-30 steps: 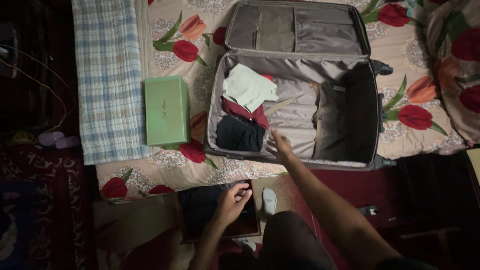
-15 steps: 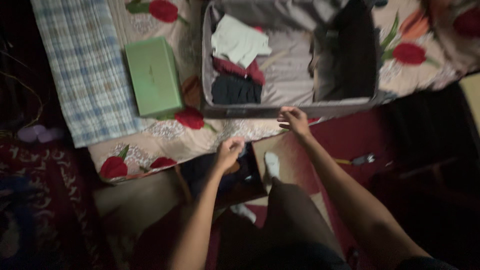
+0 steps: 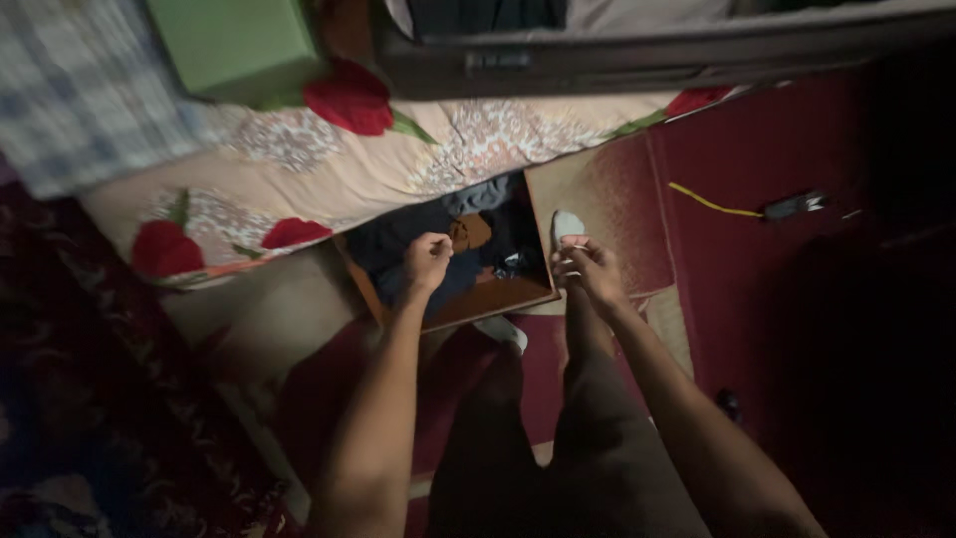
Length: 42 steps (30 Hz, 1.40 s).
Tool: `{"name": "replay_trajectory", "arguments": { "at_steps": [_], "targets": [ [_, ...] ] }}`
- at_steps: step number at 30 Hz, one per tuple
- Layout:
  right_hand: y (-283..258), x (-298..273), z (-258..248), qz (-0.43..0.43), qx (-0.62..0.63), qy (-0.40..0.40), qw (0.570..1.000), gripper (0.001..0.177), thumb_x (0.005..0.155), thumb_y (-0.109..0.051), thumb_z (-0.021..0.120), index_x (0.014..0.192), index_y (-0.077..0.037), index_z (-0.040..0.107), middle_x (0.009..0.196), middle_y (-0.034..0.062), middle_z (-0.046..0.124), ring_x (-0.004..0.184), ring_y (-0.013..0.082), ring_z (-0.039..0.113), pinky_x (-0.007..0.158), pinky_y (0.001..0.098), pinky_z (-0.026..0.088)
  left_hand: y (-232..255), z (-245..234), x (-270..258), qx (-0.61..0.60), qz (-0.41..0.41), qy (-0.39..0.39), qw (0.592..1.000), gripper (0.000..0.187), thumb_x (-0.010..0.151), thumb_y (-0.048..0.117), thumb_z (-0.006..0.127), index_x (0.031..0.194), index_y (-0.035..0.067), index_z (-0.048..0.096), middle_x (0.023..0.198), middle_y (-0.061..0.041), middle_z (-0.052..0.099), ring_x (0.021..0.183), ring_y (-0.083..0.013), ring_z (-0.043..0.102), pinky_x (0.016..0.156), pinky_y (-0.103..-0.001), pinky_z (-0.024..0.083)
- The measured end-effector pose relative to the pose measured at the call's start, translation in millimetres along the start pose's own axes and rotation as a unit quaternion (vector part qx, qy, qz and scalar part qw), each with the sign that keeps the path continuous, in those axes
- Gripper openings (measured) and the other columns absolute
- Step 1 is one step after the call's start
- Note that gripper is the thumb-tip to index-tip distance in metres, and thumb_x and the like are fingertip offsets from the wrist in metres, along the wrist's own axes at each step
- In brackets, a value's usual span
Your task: The person opens a suitcase on a bed, then retrieves folded clothes from a drawer and places them into the suitcase. They fold and pack several shirts and pants one by one.
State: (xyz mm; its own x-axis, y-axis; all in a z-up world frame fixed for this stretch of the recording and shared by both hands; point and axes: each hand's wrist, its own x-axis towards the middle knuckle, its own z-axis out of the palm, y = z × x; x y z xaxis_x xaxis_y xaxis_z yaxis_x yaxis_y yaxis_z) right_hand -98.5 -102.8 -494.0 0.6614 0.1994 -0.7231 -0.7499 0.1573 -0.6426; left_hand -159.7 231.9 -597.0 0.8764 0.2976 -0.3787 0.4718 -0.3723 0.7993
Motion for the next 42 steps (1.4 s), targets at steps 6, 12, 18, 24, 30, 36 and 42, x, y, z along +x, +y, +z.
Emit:
{"name": "replay_trajectory", "arguments": {
  "at_steps": [6, 12, 18, 24, 30, 36, 42],
  "targets": [
    [43, 46, 3, 0.015, -0.092, -0.017, 0.995, 0.017, 0.104, -0.015, 0.058, 0.118, -0.005, 0.061, 0.091, 0.0078, 0.070, 0.073, 0.0138, 0.067, 0.064, 0.0285, 0.055, -141, 104, 34, 0.134, -0.127, -0.090, 0.979, 0.033, 0.096, 0.019, 0.068, 0.124, 0.002, 0.066, 0.119, -0.021, 0.070, 0.109, -0.0344, 0.067, 0.091, -0.043, 0.054],
    [72, 76, -48, 0.012, -0.103, -0.049, 0.993, 0.016, 0.104, -0.009, 0.058, 0.119, -0.002, 0.061, 0.092, 0.0097, 0.070, 0.076, 0.0138, 0.066, 0.067, 0.0280, 0.055, -259, 181, 86, 0.530, 0.121, -0.201, 0.815, 0.031, 0.082, 0.030, 0.075, 0.106, 0.010, 0.073, 0.148, -0.026, 0.051, 0.143, -0.0433, 0.046, 0.115, -0.057, 0.035],
    [35, 63, -70, 0.026, -0.214, 0.003, 0.977, 0.017, 0.103, -0.013, 0.055, 0.117, -0.005, 0.061, 0.093, 0.0066, 0.072, 0.075, 0.0146, 0.069, 0.066, 0.0298, 0.059, -203, 171, 89, 0.242, -0.078, -0.248, 0.935, 0.091, 0.075, 0.049, 0.089, 0.136, -0.009, 0.053, 0.138, -0.029, 0.057, 0.130, -0.0393, 0.055, 0.109, -0.045, 0.043],
    [-32, 11, -18, -0.037, -0.195, -0.130, 0.971, 0.019, 0.103, -0.010, 0.058, 0.120, -0.001, 0.061, 0.096, 0.0079, 0.071, 0.082, 0.0150, 0.070, 0.071, 0.0309, 0.059, -66, 83, 45, 0.305, -0.115, -0.307, 0.894, 0.083, 0.076, 0.052, 0.085, 0.136, 0.001, 0.061, 0.141, -0.022, 0.060, 0.135, -0.0347, 0.054, 0.116, -0.042, 0.040],
    [-21, 30, -34, -0.050, -0.225, -0.162, 0.960, 0.021, 0.104, -0.008, 0.054, 0.121, -0.002, 0.063, 0.096, 0.0088, 0.073, 0.083, 0.0146, 0.070, 0.074, 0.0305, 0.059, -146, 139, 66, 0.325, -0.082, -0.167, 0.927, 0.058, 0.073, 0.038, 0.085, 0.115, 0.002, 0.068, 0.121, -0.017, 0.066, 0.115, -0.0299, 0.061, 0.102, -0.041, 0.047],
    [54, 41, -89, 0.020, -0.235, -0.128, 0.963, 0.021, 0.102, -0.007, 0.055, 0.121, -0.001, 0.062, 0.105, 0.0081, 0.070, 0.095, 0.0133, 0.069, 0.081, 0.0310, 0.059, -262, 214, 84, 0.324, -0.067, -0.210, 0.920, 0.032, 0.071, 0.024, 0.084, 0.094, 0.003, 0.076, 0.101, -0.012, 0.072, 0.094, -0.0251, 0.068, 0.087, -0.039, 0.053],
    [22, -11, -63, -0.036, -0.215, -0.176, 0.960, 0.023, 0.101, -0.008, 0.058, 0.123, -0.003, 0.063, 0.105, 0.0089, 0.070, 0.097, 0.0143, 0.070, 0.084, 0.0313, 0.060, -119, 115, 54, 0.082, 0.130, -0.184, 0.971, 0.008, 0.068, 0.009, 0.083, 0.074, 0.004, 0.083, 0.081, -0.008, 0.079, 0.074, -0.0203, 0.074, 0.073, -0.037, 0.060]
  ]
}}
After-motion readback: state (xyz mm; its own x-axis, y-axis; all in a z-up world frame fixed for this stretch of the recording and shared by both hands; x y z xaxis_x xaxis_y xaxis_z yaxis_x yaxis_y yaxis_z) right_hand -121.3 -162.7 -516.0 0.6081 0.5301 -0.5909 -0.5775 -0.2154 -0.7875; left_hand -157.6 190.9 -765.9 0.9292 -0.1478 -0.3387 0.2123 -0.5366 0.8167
